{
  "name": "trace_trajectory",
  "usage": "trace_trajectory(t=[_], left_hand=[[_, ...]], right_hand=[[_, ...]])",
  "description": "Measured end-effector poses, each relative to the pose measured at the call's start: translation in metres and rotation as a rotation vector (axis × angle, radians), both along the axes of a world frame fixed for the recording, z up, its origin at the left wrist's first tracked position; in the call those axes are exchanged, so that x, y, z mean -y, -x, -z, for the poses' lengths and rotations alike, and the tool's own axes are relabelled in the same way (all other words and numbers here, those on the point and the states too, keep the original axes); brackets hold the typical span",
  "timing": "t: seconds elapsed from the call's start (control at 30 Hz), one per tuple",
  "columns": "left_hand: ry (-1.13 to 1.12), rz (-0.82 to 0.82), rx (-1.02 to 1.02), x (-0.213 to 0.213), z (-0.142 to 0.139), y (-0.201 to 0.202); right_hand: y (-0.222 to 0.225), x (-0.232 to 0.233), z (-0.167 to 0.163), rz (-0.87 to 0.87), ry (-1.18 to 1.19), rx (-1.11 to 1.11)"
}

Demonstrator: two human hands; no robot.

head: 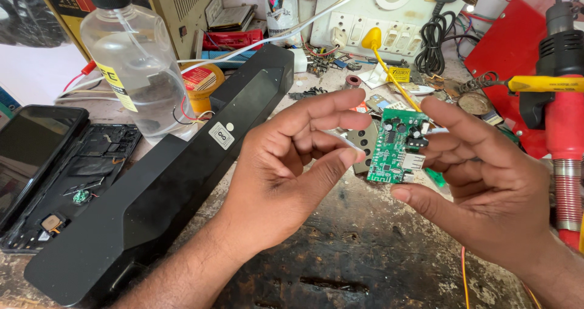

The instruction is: The person tests a small green circuit board with multimeter probes, then uses a soldering iron to reflow solder joints on the board. The person handles the board and tools directly on a cluttered workbench.

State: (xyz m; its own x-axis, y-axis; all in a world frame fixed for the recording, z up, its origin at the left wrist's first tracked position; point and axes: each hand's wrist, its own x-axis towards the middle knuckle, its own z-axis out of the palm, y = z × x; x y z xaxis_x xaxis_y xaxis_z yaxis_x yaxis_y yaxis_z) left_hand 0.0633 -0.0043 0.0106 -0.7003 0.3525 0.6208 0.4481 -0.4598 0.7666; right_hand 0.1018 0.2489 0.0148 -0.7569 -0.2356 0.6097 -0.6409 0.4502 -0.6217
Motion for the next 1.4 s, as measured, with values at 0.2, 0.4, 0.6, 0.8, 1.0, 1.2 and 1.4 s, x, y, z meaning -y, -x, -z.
trace_trajectory(t=[0.2, 0.4, 0.6, 0.8, 1.0, 1.2, 1.4], left_hand=[[0.020, -0.002, 0.012, -0.0001, 0.0002, 0.0004], [0.027, -0.024, 0.029, 0.0004, 0.0014, 0.0000], [0.008, -0.009, 0.020, 0.0012, 0.0026, -0.0009], [-0.001, -0.015, 0.066, -0.0017, 0.0026, -0.0001], [0.016, -0.050, 0.062, -0.0024, 0.0025, 0.0001], [0.043, -0.076, 0.048, -0.0012, 0.0012, 0.0000], [0.068, -0.080, 0.039, 0.0005, 0.0028, 0.0004]], right_hand=[[-0.0008, 0.0011, -0.0027, -0.028, -0.003, 0.006], [-0.0006, 0.0026, -0.0025, -0.051, 0.017, 0.004], [-0.0003, 0.0019, -0.0021, -0.037, -0.001, -0.002], [-0.0004, 0.0021, -0.0020, -0.032, 0.003, 0.009], [-0.0006, 0.0031, -0.0038, -0.071, 0.018, 0.010], [-0.0004, 0.0025, -0.0033, -0.041, -0.005, 0.003], [-0.0009, 0.0006, -0.0020, -0.056, 0.002, 0.000]])
